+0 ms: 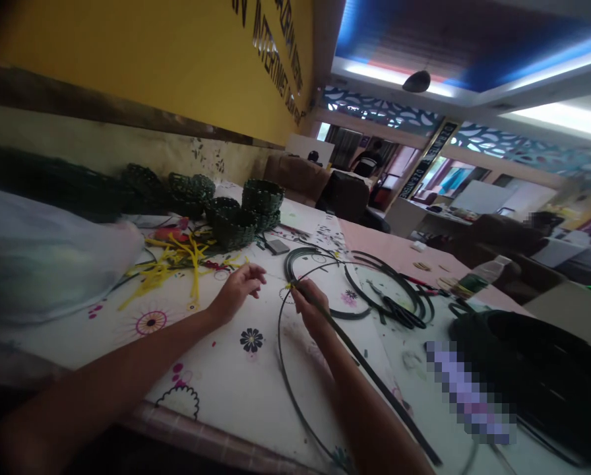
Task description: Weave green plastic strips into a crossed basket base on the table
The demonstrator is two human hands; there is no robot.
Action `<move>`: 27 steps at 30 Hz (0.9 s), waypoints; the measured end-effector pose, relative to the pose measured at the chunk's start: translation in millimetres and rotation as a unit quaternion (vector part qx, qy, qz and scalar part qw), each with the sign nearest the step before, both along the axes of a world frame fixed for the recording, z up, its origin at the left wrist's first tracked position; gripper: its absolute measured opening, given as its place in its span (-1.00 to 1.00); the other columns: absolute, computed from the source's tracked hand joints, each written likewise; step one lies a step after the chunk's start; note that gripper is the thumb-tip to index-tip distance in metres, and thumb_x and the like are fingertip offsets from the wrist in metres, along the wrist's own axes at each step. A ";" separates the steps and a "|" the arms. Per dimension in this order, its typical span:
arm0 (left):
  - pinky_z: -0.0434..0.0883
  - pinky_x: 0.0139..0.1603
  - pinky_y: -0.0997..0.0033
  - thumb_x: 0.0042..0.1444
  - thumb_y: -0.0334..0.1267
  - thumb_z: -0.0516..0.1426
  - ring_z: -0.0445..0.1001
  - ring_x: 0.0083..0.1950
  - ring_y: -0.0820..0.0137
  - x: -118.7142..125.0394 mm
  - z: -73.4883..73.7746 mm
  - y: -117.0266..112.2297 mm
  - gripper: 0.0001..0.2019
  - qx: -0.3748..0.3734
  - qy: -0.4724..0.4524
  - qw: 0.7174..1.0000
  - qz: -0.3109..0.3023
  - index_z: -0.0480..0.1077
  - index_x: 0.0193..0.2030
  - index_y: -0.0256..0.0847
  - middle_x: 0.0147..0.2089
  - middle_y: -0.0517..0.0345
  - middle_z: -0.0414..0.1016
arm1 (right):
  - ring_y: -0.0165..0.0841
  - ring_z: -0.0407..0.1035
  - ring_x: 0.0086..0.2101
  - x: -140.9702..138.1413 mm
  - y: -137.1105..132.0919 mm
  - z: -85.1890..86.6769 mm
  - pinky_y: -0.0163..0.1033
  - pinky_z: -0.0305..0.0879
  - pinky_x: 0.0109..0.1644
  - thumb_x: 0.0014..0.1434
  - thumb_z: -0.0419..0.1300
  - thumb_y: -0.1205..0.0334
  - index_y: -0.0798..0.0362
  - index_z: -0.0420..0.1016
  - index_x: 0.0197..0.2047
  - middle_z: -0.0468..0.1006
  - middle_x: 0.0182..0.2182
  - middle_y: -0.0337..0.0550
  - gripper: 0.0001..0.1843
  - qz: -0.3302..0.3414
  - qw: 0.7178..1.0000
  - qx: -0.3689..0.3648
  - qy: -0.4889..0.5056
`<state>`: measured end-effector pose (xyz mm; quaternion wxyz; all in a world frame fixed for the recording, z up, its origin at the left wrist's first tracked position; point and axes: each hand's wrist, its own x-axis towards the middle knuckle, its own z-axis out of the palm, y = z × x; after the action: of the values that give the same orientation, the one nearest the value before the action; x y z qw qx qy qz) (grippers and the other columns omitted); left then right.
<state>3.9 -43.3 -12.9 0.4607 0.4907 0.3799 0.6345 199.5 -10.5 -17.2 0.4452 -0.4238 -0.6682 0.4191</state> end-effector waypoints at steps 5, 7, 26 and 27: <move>0.29 -0.54 0.52 0.07 -0.07 0.15 0.31 -0.51 0.50 11.7 1.1 -11.1 -0.74 -0.004 0.079 0.993 -0.083 0.40 -0.39 -0.26 -0.48 0.17 0.37 | -0.41 0.26 -0.49 -13.1 -30.7 11.9 -0.26 0.27 -0.42 0.12 0.26 0.09 0.01 0.43 -0.36 0.35 -0.42 -0.22 -0.82 0.071 0.992 0.075 0.067; 0.26 -0.56 0.50 0.11 -0.02 0.12 0.26 -0.56 0.52 14.4 5.3 -17.2 -0.67 0.000 0.078 0.991 -0.105 0.36 -0.48 -0.25 -0.55 0.20 0.33 | -0.41 0.29 -0.45 -15.9 -38.8 14.8 -0.24 0.31 -0.40 0.13 0.26 0.13 0.01 0.45 -0.35 0.36 -0.32 -0.18 -0.85 0.092 0.990 0.088 0.068; 0.29 -0.45 0.50 0.08 -0.25 0.17 0.32 -0.48 0.51 14.5 8.9 -19.5 -0.87 0.049 0.139 0.982 -0.116 0.37 -0.35 -0.28 -0.47 0.20 0.37 | -0.41 0.30 -0.47 -10.3 -38.2 13.0 -0.27 0.35 -0.39 0.11 0.30 0.13 0.06 0.47 -0.34 0.39 -0.44 -0.23 -0.83 0.136 0.986 0.007 0.092; 0.31 -0.40 0.49 0.11 -0.27 0.14 0.34 -0.44 0.49 14.3 9.1 -20.7 -0.89 0.095 0.172 0.976 -0.094 0.36 -0.34 -0.28 -0.44 0.19 0.38 | -0.43 0.28 -0.49 -9.1 -36.9 11.3 -0.29 0.34 -0.41 0.09 0.32 0.13 0.07 0.47 -0.34 0.38 -0.45 -0.24 -0.81 0.157 0.980 -0.034 0.120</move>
<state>18.2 -64.0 -3.8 0.3973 0.6677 0.3431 0.5279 190.5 -47.4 -6.0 0.4362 -0.2748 -0.6535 0.5543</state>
